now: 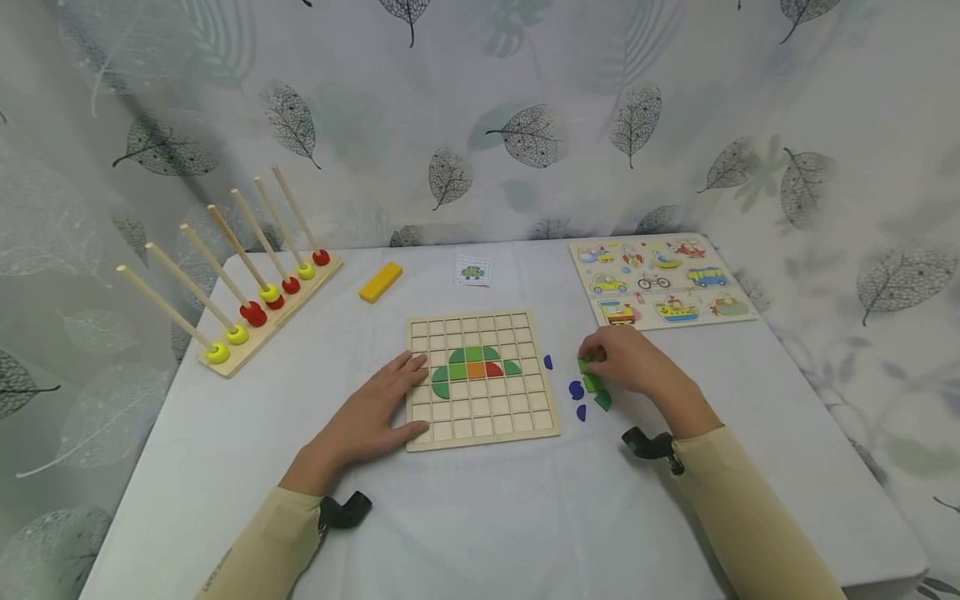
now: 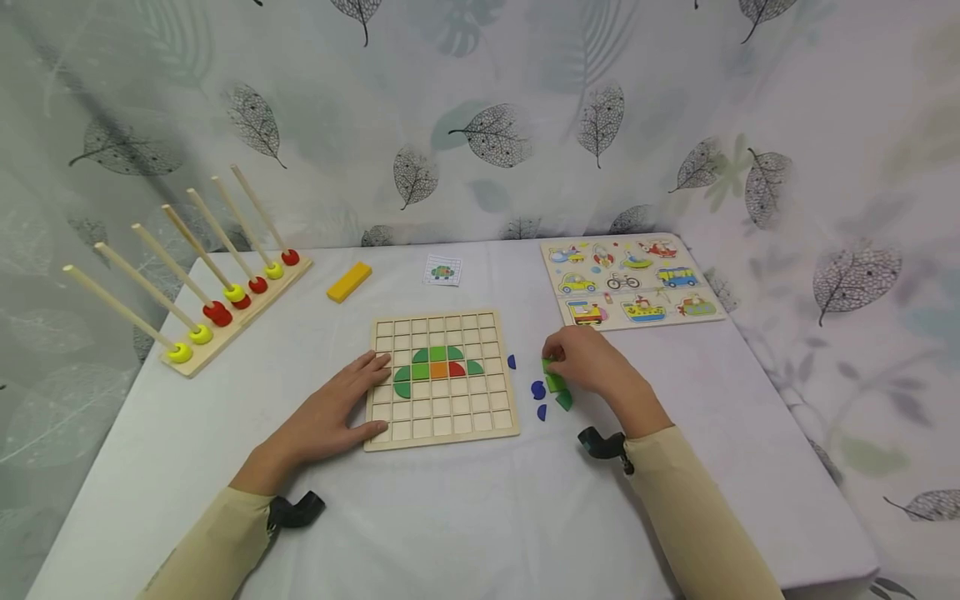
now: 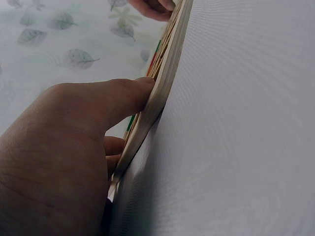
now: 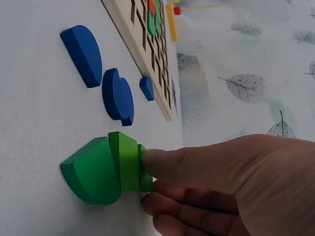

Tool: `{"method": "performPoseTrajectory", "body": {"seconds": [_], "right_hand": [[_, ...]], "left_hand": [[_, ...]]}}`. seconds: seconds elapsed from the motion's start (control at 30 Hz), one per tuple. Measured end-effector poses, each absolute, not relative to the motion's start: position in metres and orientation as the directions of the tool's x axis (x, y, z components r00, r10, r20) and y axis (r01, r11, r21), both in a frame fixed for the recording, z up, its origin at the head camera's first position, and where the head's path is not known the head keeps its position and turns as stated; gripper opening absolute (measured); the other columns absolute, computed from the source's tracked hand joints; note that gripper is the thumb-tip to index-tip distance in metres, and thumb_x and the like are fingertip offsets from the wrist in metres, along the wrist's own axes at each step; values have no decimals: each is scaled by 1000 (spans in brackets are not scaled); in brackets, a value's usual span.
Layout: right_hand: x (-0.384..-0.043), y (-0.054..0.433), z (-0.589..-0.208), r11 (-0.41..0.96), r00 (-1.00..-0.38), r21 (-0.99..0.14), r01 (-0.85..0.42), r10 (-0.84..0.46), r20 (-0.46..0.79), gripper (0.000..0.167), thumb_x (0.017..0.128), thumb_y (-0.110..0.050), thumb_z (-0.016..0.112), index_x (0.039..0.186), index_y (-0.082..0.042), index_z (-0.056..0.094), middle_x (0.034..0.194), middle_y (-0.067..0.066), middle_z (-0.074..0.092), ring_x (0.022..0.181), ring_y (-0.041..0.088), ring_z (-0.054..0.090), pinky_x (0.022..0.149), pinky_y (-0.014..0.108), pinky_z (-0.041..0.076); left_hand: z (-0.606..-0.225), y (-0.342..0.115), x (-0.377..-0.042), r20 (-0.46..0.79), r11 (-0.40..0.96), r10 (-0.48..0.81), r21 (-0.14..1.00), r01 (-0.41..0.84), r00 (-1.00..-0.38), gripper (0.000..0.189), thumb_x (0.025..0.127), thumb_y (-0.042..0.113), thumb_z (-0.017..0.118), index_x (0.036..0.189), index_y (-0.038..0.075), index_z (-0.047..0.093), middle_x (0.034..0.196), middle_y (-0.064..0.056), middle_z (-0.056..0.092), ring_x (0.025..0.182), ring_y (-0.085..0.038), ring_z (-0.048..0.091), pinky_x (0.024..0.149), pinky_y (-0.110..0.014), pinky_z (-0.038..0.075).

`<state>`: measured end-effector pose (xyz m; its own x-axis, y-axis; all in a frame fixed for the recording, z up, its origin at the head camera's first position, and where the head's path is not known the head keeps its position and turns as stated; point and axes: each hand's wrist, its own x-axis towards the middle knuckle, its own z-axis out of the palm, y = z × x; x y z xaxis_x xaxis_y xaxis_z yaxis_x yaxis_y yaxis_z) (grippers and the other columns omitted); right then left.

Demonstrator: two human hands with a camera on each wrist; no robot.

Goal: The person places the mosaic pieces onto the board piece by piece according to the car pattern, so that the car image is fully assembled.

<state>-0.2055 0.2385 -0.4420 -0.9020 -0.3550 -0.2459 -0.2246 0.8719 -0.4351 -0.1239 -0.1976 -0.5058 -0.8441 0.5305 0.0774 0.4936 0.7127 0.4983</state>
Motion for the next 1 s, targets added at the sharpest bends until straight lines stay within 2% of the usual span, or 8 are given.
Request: {"method": "performPoseTrajectory", "body": {"seconds": [0.3,0.5,1.0], "right_hand": [[-209,242,-444,867,-913,-450,-215,-343,-223,28,97,-12,82,123,-3,79,108,5,75,96,24,67,91,45,60],[-207,244,-444,859,-909,-457,-231,-358,-213,29,95,-7,82,123,-2,78,103,6,74,93,26,63,85,43,58],[-208,242,-448,862,-913,-437,-256,-364,-184,30,95,-10,82,124,-3,79,108,5,73,96,25,62,89,44,57]], "left_hand": [[-506,-197,-123,83,709,532,501,497,-843,82,98,51,71,164,9,47,178,2,27,165,-22,15,127,-55,29],[-506,-197,-124,81,716,528,493,495,-845,82,98,51,71,164,9,47,178,2,26,166,-22,15,128,-54,28],[-505,-197,-123,79,715,528,496,493,-845,82,99,52,70,165,9,46,178,2,27,166,-22,14,128,-54,27]]}}
